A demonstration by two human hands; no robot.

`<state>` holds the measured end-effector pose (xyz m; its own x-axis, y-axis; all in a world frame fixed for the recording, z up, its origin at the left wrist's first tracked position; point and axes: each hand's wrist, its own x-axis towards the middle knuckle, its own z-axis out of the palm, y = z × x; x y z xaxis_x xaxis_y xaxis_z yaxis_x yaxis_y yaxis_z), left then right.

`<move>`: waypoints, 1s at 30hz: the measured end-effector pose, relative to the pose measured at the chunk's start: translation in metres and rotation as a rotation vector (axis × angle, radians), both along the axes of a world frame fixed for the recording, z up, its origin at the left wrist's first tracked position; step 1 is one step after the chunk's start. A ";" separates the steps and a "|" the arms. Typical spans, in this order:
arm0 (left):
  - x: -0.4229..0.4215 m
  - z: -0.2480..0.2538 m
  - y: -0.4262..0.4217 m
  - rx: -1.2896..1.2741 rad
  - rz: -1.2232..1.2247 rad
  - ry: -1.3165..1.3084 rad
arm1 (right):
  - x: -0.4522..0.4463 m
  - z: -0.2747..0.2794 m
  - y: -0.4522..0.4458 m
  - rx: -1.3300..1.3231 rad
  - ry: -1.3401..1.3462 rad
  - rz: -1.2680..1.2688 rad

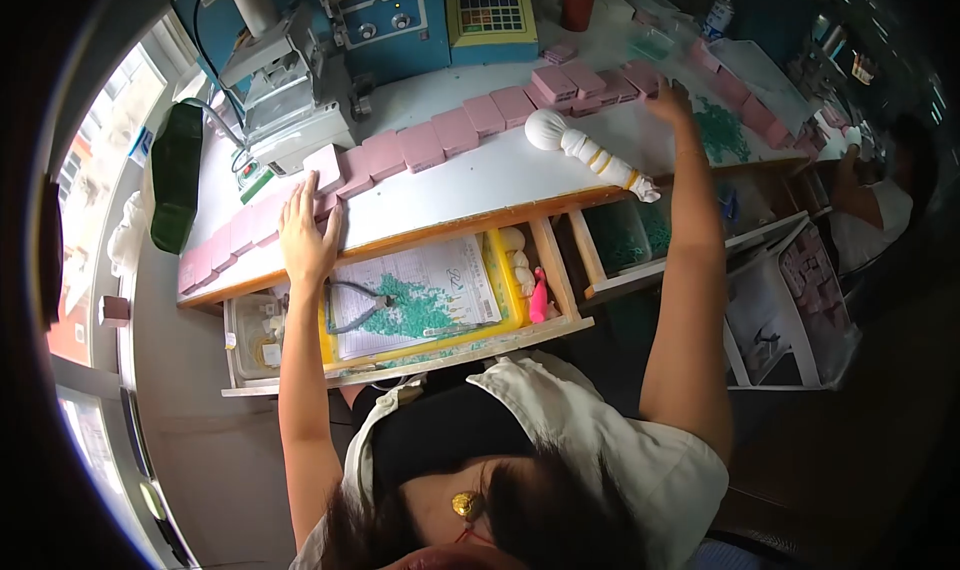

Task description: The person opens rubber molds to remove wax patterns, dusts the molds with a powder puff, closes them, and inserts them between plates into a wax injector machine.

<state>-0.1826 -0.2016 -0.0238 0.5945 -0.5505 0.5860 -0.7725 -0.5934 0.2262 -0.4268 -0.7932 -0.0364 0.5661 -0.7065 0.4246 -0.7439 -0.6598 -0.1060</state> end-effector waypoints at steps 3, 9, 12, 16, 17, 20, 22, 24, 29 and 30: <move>-0.002 0.002 0.000 -0.015 0.000 -0.002 | 0.005 0.016 0.006 -0.015 0.146 -0.030; -0.003 0.002 -0.001 -0.023 0.012 0.023 | 0.018 0.041 0.011 0.072 0.236 -0.185; -0.003 0.002 -0.001 -0.038 -0.007 0.019 | 0.018 0.041 0.017 0.062 0.239 -0.257; -0.002 0.000 0.001 -0.085 -0.003 0.039 | 0.003 0.046 0.039 0.152 -0.212 -0.301; -0.005 0.001 0.001 -0.091 0.020 0.074 | 0.002 0.046 0.047 0.094 -0.438 -0.142; -0.011 -0.004 -0.005 -0.101 0.046 -0.198 | 0.011 0.068 0.121 0.036 -0.711 0.219; -0.026 -0.007 -0.021 -0.115 -0.086 -0.173 | 0.036 0.066 0.175 0.081 -0.677 0.509; -0.048 -0.012 -0.046 -0.095 -0.204 -0.126 | 0.055 0.063 0.254 0.416 -0.562 0.780; -0.076 -0.010 -0.071 0.075 -0.436 0.025 | 0.100 0.007 0.355 0.020 -0.494 0.900; -0.074 -0.008 -0.067 0.089 -0.435 -0.009 | 0.093 0.014 0.362 0.077 -0.340 0.814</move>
